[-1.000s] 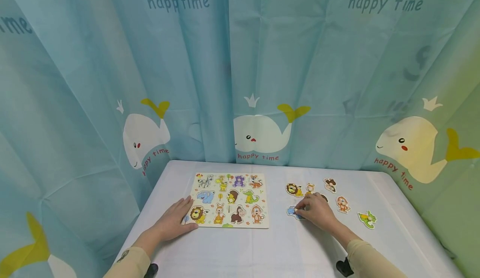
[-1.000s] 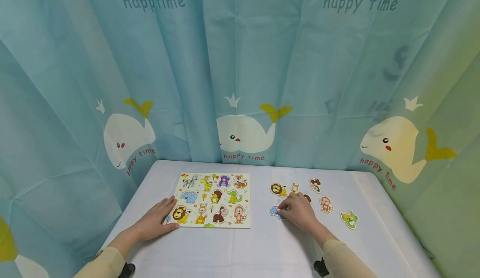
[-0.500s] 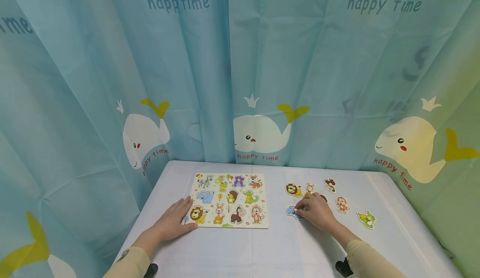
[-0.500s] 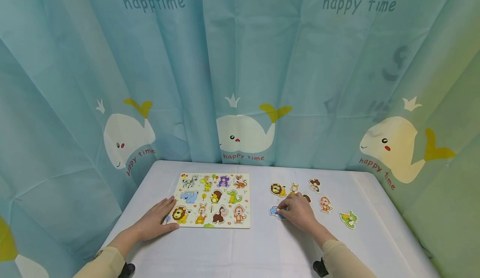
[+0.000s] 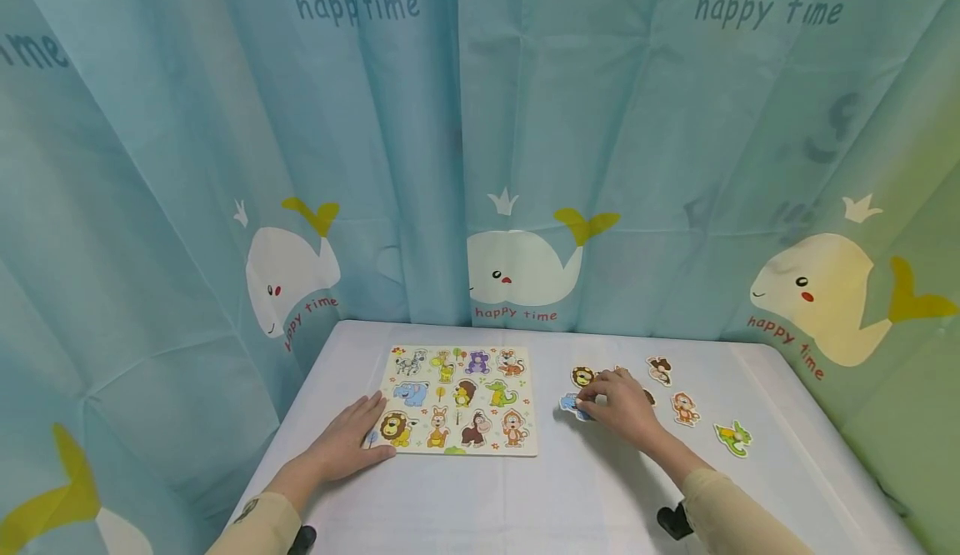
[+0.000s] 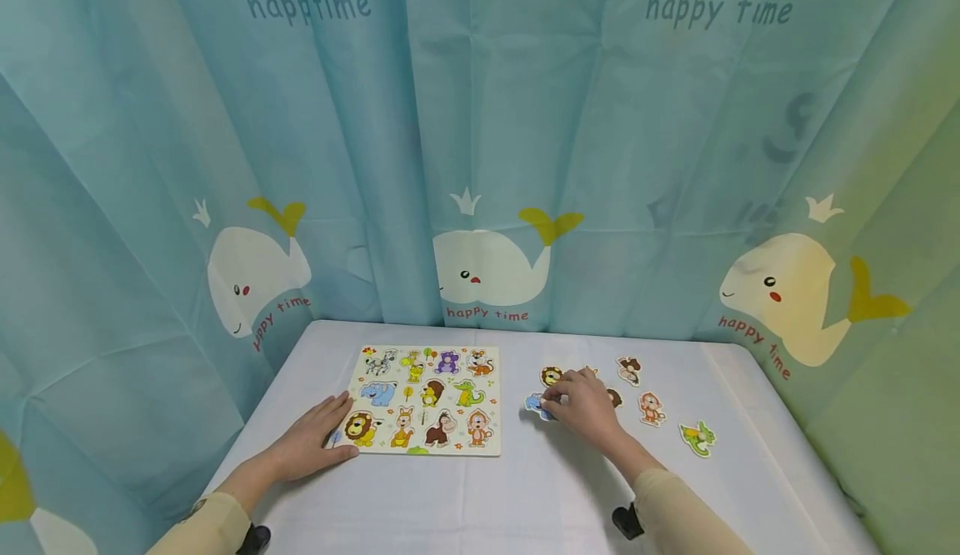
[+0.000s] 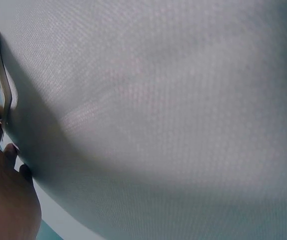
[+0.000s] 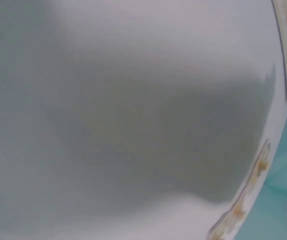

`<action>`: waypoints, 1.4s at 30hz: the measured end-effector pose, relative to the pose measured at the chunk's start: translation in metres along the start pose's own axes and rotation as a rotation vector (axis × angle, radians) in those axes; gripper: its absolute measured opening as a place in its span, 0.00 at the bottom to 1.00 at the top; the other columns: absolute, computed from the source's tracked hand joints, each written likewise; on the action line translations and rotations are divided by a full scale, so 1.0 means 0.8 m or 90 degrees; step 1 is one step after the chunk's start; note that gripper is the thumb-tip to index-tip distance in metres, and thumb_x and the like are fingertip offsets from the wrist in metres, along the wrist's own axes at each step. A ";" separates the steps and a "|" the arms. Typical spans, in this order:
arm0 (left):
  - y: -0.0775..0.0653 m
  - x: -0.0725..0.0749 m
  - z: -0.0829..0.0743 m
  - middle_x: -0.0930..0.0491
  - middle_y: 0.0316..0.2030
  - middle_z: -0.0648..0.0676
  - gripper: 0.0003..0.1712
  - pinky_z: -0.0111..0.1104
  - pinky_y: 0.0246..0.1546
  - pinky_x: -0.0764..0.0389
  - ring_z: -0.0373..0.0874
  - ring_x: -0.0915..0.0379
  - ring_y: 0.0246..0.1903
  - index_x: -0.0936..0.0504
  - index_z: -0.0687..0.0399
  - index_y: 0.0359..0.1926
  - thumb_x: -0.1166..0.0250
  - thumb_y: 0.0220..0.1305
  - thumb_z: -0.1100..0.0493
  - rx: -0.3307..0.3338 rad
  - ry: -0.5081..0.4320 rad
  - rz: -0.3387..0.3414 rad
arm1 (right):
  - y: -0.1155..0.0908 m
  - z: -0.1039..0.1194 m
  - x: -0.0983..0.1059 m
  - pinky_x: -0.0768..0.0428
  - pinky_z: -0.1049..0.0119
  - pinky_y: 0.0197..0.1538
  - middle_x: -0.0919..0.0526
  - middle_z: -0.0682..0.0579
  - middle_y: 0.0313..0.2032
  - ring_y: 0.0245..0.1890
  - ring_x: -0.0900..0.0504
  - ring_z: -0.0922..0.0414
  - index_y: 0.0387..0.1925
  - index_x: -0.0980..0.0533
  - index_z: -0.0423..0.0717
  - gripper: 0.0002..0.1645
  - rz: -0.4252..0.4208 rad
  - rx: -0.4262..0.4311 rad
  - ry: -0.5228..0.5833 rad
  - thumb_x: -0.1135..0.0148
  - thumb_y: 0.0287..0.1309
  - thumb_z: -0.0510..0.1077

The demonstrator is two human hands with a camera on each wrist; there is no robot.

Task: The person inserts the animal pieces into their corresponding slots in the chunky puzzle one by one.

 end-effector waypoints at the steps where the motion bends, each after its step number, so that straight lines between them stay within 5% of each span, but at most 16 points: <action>1: 0.000 0.000 0.000 0.48 0.79 0.59 0.56 0.60 0.75 0.49 0.64 0.56 0.77 0.42 0.60 0.79 0.32 0.62 0.33 0.000 0.001 0.000 | 0.002 0.004 0.001 0.25 0.54 0.44 0.18 0.63 0.33 0.40 0.25 0.55 0.29 0.13 0.59 0.05 -0.004 0.002 0.003 0.21 0.52 0.46; 17: 0.001 0.000 0.001 0.48 0.80 0.58 0.56 0.60 0.75 0.49 0.63 0.57 0.78 0.42 0.59 0.79 0.32 0.62 0.34 0.004 -0.007 -0.001 | 0.030 0.045 -0.009 0.26 0.56 0.44 0.20 0.64 0.32 0.40 0.27 0.57 0.29 0.12 0.58 0.04 -0.012 0.018 0.028 0.20 0.52 0.47; 42: -0.001 -0.001 0.000 0.49 0.80 0.59 0.56 0.60 0.75 0.50 0.63 0.57 0.78 0.43 0.59 0.79 0.32 0.62 0.34 0.010 -0.009 0.006 | 0.072 0.130 -0.057 0.26 0.56 0.46 0.18 0.62 0.35 0.42 0.27 0.57 0.30 0.11 0.59 0.04 0.012 0.053 0.032 0.22 0.54 0.51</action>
Point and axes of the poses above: each hand's wrist, its own y-axis towards the middle knuckle, its own x-axis out of the back of the hand, z = x × y, the point moved 7 cm from there along y, towards the middle knuckle
